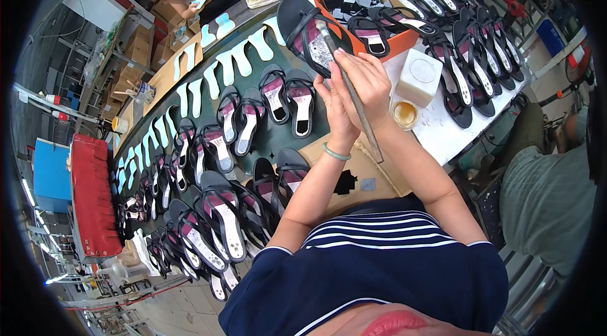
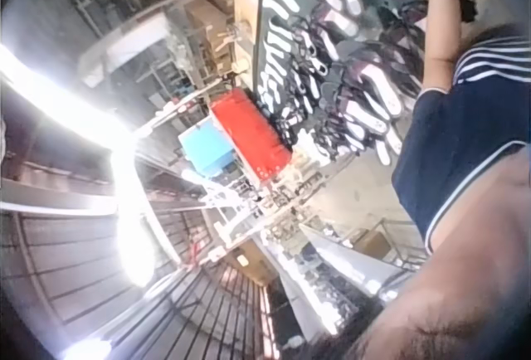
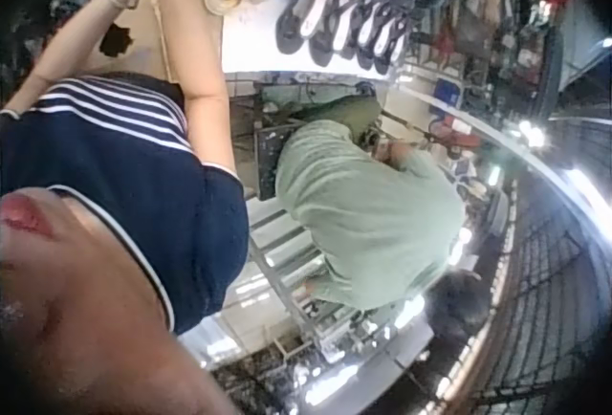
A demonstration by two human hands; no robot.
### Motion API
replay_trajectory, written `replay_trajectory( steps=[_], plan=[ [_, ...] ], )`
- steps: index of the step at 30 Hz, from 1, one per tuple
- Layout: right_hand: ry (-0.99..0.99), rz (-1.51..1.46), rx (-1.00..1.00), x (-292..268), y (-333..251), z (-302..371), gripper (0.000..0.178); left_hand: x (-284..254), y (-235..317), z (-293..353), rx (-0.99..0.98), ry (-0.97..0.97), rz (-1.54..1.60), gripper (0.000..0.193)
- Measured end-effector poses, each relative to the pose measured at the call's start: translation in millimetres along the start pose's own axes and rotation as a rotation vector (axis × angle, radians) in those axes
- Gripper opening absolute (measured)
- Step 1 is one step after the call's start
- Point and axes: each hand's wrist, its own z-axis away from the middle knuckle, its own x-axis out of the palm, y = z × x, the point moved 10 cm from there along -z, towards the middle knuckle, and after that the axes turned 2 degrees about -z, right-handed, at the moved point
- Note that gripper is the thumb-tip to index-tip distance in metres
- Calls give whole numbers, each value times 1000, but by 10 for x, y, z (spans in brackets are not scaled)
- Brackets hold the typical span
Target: Applying glue to the interior components of various shoes using a brush.
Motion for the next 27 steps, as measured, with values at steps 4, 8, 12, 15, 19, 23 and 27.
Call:
replay_trajectory(
  steps=[4, 8, 12, 15, 19, 23, 27],
  plan=[
    [3, 1, 0, 36, 17, 40, 29, -13, -27, -2, 35, -61, 21, 36],
    [6, 2, 15, 56, 30, 55, 28, -32, -42, 8, 43, -67, 25, 37],
    [19, 43, 36, 81, 30, 65, 29, -33, -31, 12, 63, -78, -16, 37],
    [44, 66, 56, 80, 23, 49, 23, -31, -38, 15, 78, -93, -54, 37],
    [58, 107, 49, 87, -15, 28, 18, -47, -46, 16, 108, -109, -109, 38],
    [68, 108, 63, 65, -30, 1, 15, -57, -59, 8, 136, -132, -172, 38],
    [106, 97, 74, 43, -33, -3, 14, -71, -56, -3, 167, -152, -239, 39]
  ],
)
